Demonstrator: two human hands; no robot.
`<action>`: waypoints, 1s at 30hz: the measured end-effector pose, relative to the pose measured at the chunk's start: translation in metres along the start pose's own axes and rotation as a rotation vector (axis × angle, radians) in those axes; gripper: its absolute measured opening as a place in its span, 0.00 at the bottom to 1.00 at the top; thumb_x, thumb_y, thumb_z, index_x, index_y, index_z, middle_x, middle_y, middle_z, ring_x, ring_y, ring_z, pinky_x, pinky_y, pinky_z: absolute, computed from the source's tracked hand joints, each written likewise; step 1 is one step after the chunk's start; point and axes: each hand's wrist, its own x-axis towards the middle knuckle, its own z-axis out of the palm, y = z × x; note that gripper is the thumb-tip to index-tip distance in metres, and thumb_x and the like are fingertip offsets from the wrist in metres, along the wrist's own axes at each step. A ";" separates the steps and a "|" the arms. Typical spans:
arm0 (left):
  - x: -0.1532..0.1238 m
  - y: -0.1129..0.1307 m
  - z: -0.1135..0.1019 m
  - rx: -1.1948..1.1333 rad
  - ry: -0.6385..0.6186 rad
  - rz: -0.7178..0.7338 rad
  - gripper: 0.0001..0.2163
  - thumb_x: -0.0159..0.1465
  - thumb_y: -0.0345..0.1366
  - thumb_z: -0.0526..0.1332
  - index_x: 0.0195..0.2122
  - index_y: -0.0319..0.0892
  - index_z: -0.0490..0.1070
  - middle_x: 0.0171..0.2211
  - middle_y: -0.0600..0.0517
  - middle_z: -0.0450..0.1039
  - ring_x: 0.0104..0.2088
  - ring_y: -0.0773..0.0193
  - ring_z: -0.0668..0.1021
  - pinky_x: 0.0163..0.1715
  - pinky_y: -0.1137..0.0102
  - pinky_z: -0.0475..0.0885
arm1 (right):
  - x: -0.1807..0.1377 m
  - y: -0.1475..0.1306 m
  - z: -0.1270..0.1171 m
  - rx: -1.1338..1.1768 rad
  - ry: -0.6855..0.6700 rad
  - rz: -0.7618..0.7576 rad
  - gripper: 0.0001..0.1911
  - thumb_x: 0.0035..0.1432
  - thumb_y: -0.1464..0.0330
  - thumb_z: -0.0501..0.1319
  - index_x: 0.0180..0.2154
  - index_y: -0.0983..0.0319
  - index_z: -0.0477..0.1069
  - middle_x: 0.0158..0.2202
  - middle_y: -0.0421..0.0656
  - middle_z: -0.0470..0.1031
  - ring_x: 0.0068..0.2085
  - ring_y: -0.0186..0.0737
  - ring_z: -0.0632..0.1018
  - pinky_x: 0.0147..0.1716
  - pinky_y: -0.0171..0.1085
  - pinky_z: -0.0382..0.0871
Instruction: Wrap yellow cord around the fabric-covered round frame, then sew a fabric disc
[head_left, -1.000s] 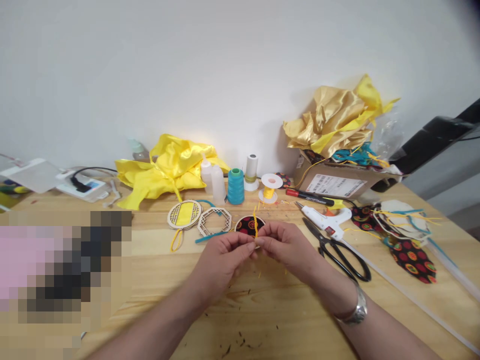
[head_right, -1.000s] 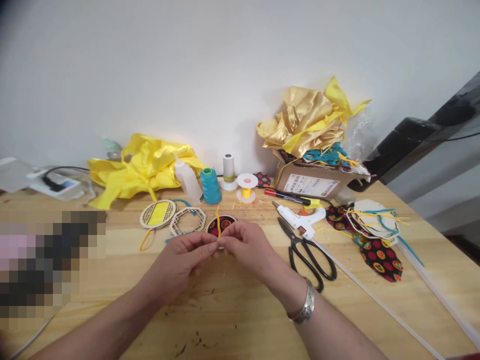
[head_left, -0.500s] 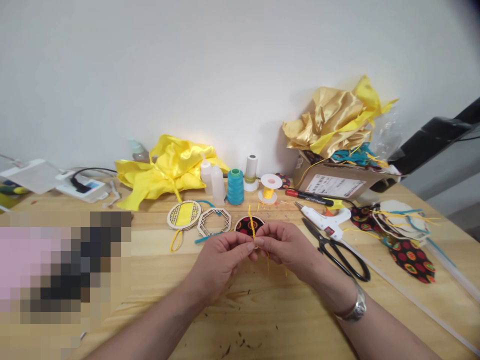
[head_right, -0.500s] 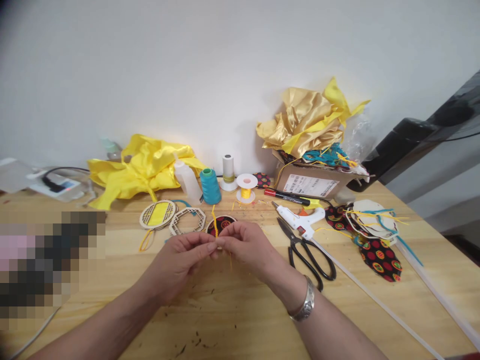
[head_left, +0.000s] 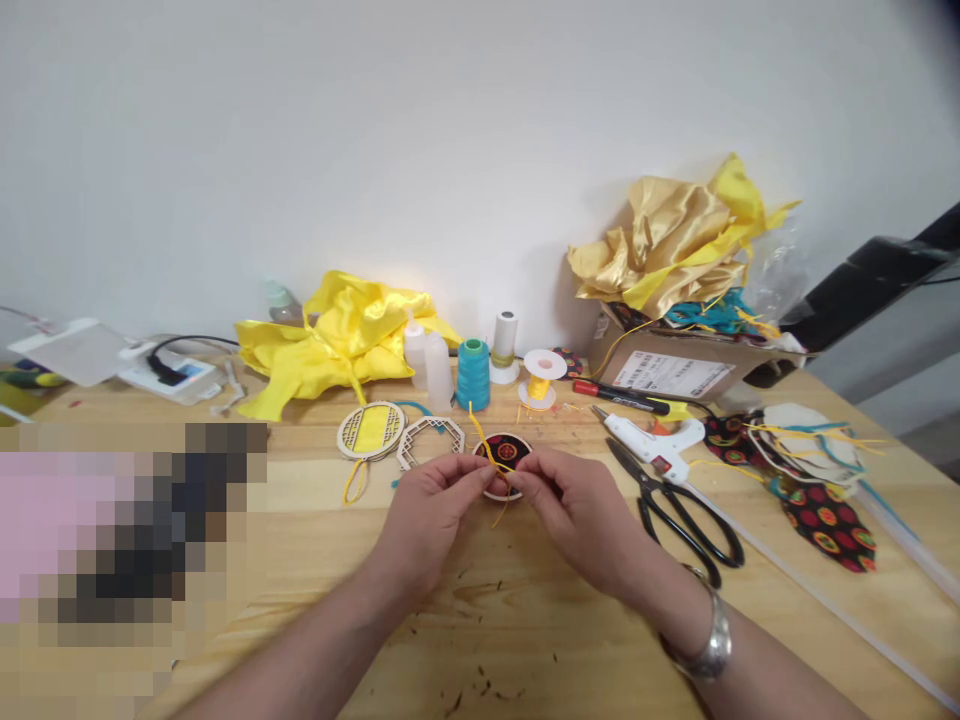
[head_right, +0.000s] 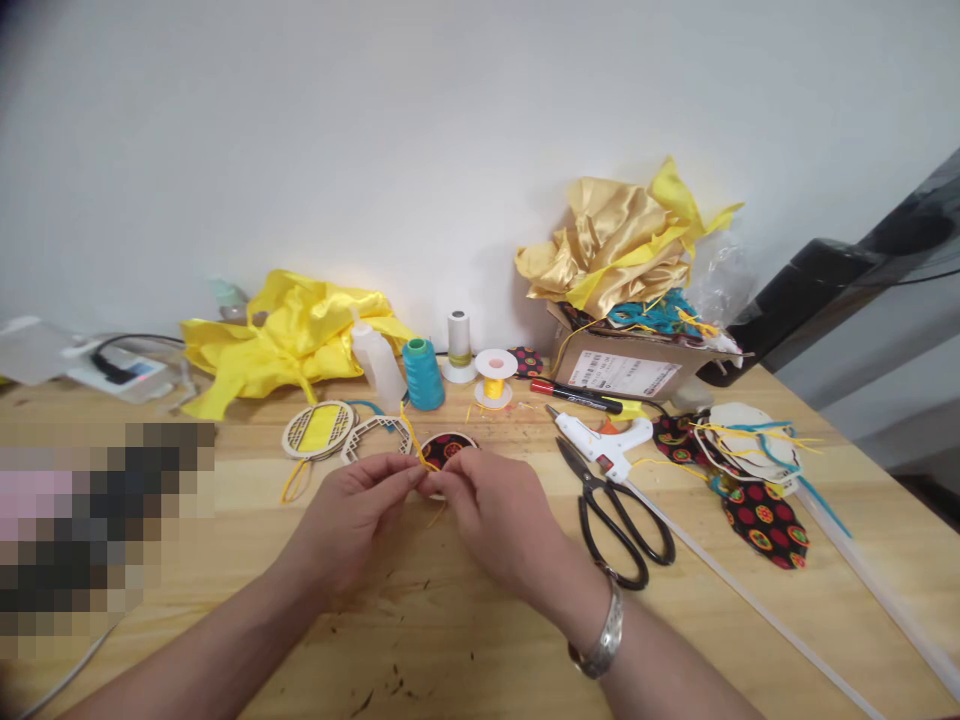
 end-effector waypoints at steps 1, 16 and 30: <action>0.001 -0.001 -0.001 -0.016 0.004 -0.002 0.04 0.54 0.34 0.63 0.25 0.40 0.75 0.19 0.58 0.73 0.13 0.78 0.59 0.16 0.78 0.55 | -0.002 -0.002 0.001 -0.050 0.003 -0.030 0.11 0.62 0.65 0.51 0.31 0.60 0.69 0.27 0.39 0.73 0.28 0.33 0.70 0.27 0.32 0.58; 0.003 -0.011 -0.005 -0.268 -0.078 -0.122 0.07 0.53 0.36 0.64 0.25 0.37 0.72 0.19 0.54 0.70 0.15 0.77 0.62 0.16 0.79 0.55 | -0.012 0.001 0.014 -0.664 -0.123 -0.602 0.10 0.59 0.77 0.48 0.38 0.65 0.66 0.31 0.43 0.70 0.29 0.39 0.68 0.26 0.38 0.58; -0.004 -0.004 0.002 -0.143 -0.055 -0.119 0.06 0.53 0.35 0.63 0.24 0.39 0.68 0.14 0.60 0.62 0.14 0.78 0.58 0.13 0.81 0.50 | 0.007 0.010 0.011 0.354 0.074 0.080 0.08 0.58 0.68 0.53 0.31 0.64 0.68 0.30 0.42 0.69 0.33 0.35 0.69 0.33 0.35 0.63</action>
